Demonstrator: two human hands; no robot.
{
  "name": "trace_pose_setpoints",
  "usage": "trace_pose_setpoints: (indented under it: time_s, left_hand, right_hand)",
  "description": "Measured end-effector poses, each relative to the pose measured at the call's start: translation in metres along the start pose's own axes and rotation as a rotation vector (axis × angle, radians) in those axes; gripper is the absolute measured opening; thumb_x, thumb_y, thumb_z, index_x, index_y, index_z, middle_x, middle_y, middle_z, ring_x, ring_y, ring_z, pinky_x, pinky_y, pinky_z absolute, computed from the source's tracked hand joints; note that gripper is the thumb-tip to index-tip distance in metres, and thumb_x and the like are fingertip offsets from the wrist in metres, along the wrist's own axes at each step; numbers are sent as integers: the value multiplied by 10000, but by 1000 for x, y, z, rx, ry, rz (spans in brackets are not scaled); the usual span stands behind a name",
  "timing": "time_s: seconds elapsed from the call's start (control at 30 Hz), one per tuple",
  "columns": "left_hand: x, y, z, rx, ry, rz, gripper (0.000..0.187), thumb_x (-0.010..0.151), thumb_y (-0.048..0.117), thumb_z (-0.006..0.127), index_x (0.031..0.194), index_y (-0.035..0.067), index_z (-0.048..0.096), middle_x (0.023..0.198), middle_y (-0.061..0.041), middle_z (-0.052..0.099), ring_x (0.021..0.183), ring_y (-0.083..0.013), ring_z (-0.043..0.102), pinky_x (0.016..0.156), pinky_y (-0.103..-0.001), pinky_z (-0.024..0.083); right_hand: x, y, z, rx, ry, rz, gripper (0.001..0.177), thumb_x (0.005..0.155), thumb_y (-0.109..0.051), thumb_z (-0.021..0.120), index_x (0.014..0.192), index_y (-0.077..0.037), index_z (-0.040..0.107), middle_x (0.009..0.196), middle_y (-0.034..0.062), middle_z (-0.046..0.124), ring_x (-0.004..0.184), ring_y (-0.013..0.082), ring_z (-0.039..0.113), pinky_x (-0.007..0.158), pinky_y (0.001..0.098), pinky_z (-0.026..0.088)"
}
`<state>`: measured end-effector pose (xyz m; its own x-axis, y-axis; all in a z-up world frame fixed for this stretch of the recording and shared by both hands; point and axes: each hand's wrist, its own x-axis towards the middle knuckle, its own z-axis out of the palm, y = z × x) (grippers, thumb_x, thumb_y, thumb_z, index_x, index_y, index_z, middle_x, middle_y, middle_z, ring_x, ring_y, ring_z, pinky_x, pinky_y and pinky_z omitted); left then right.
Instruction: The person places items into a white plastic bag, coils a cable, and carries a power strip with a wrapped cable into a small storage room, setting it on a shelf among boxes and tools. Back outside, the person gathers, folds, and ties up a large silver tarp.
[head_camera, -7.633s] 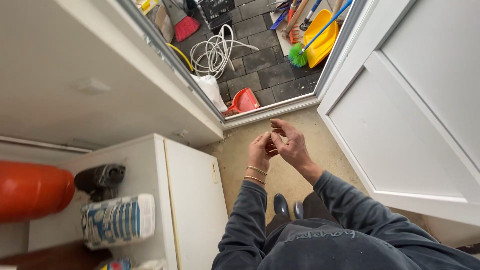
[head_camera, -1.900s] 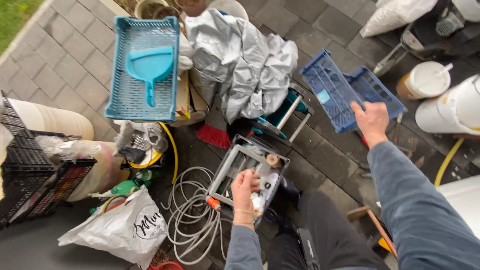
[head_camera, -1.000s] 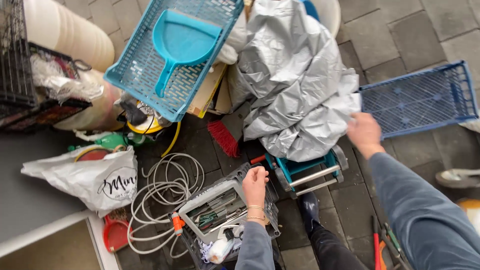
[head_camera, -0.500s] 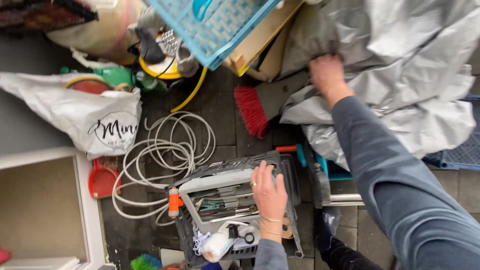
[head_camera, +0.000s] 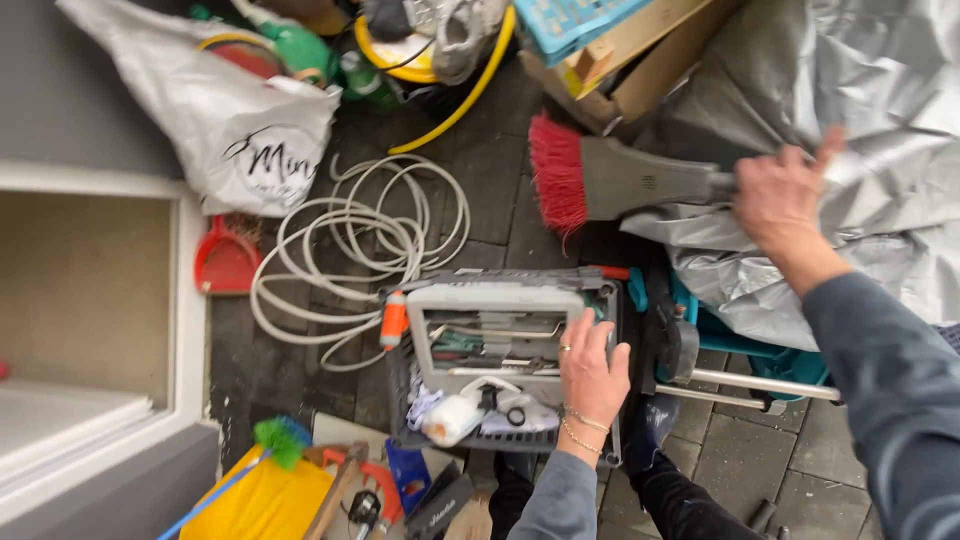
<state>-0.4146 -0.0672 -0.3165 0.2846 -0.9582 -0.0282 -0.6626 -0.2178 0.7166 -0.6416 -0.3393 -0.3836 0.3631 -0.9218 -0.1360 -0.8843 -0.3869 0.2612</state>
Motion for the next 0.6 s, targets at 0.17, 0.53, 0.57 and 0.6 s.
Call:
trace_pose_setpoints:
  time_s: [0.17,0.53,0.57,0.6]
  left_hand:
    - [-28,3,-25,-51,-126,-104,310,905,217,637,1158,42,671,1369,-206,620,1217,-440,559,1038,-524,441]
    - [-39,51,-130,133,173,-31,356,1015,279,586,1240,7,628,1262,-202,703,1142,-313,663,1027,-446,461]
    - [-43,43,-134,119,162,-8,356,1015,279,586,1240,7,628,1262,-202,703,1142,-313,663,1027,-446,461]
    - [-45,35,-135,223,200,-3,382,971,281,627,1269,43,632,1300,-177,677,1143,-337,615,1039,-466,439]
  right_hand:
    - [-87,31,9,137,84,145,658,1348,-786,513,1056,-231,711,1014,-101,743,1436,273,698,1330,727,-105]
    - [-212,-76,-72,561,-110,-13,429,812,-626,700,1148,-364,742,1011,31,670,908,199,665,622,405,564]
    - [-208,-94,-77,553,-102,14,429,812,-626,700,1148,-364,742,1011,31,670,908,199,665,622,405,564]
    - [-202,-109,-79,554,-103,-113,366,786,-599,701,1039,-336,723,942,4,677,941,233,647,692,420,551]
